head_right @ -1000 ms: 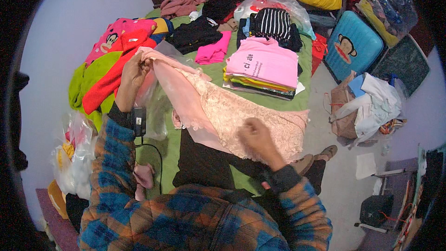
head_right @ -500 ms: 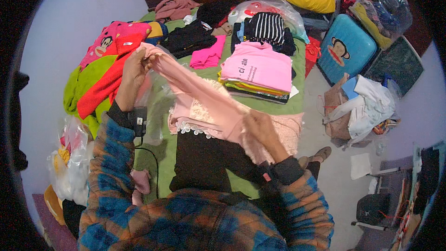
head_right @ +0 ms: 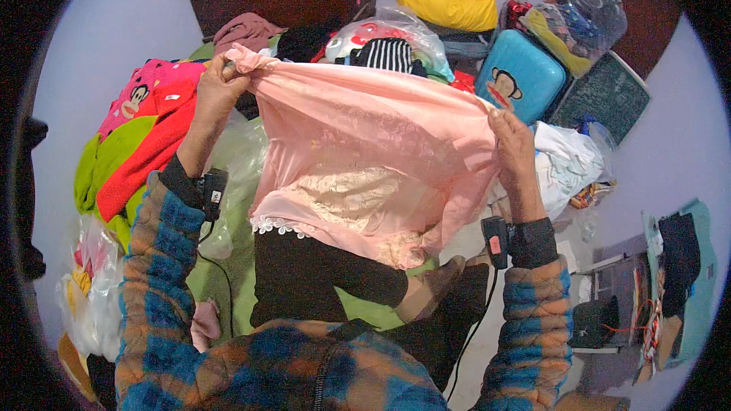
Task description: The person folds a pink t-shirt, a pink lace garment, and a pink ribbed sweater on a green mat. They smooth and align each item, then place them into a neat stack.
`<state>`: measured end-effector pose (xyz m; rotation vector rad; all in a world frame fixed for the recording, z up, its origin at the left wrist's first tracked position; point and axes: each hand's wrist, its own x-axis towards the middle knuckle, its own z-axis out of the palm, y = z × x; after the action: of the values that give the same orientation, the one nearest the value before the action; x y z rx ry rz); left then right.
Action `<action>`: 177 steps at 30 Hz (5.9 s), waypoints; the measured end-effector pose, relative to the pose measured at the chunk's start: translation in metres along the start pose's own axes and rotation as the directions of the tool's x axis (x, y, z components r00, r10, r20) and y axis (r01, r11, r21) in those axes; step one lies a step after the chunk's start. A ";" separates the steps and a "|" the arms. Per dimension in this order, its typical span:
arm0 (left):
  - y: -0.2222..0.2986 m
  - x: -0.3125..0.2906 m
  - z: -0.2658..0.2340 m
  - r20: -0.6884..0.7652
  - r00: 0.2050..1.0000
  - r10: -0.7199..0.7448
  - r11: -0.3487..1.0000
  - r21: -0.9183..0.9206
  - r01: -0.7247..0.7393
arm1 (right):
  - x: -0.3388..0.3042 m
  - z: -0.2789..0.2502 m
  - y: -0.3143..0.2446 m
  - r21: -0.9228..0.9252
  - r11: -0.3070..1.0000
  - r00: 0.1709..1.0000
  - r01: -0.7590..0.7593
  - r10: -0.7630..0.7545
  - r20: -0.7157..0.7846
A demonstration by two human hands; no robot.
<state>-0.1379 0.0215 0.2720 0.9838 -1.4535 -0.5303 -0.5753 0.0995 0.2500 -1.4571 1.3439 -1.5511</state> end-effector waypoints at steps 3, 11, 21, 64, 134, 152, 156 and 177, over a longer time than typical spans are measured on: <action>0.013 0.003 0.009 -0.025 0.991 0.128 0.967 0.223 -0.120 | 0.008 -0.023 -0.027 -0.122 0.992 0.999 0.041 -0.037 0.032; 0.068 0.069 -0.001 -0.189 0.958 0.215 0.937 0.315 -0.148 | 0.046 -0.062 -0.098 -0.531 0.776 0.871 0.340 -0.473 -0.133; 0.169 0.090 0.017 -0.278 0.827 0.488 0.821 -0.177 -0.543 | 0.037 -0.132 -0.216 -0.737 0.566 0.444 0.370 -0.804 -0.395; 0.012 -0.271 0.103 0.991 -0.107 -0.076 0.976 0.052 -0.211 | -0.373 -0.051 0.067 -0.366 0.753 0.719 -0.547 0.647 0.254; -0.004 -0.235 0.060 0.995 0.082 -0.057 0.964 0.076 -0.256 | -0.273 -0.119 -0.010 -0.362 0.902 0.959 -0.236 0.276 0.063; 0.149 0.041 0.131 0.233 0.886 0.401 0.905 -0.250 -0.343 | -0.081 -0.181 -0.167 -0.580 0.793 0.952 0.185 -0.292 -0.096; 0.146 0.053 0.129 0.242 0.908 0.341 0.928 -0.242 -0.284 | -0.060 -0.185 -0.162 -0.701 0.681 0.906 0.210 -0.406 -0.123; 0.117 0.036 0.170 0.337 0.925 0.177 0.956 -0.283 -0.080 | -0.016 -0.219 -0.110 -0.491 0.869 0.898 -0.056 -0.171 -0.405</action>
<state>-0.3272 0.0154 0.3609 0.5905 -1.7056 -0.8150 -0.7594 0.2031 0.3743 -1.4933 2.1077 -1.7250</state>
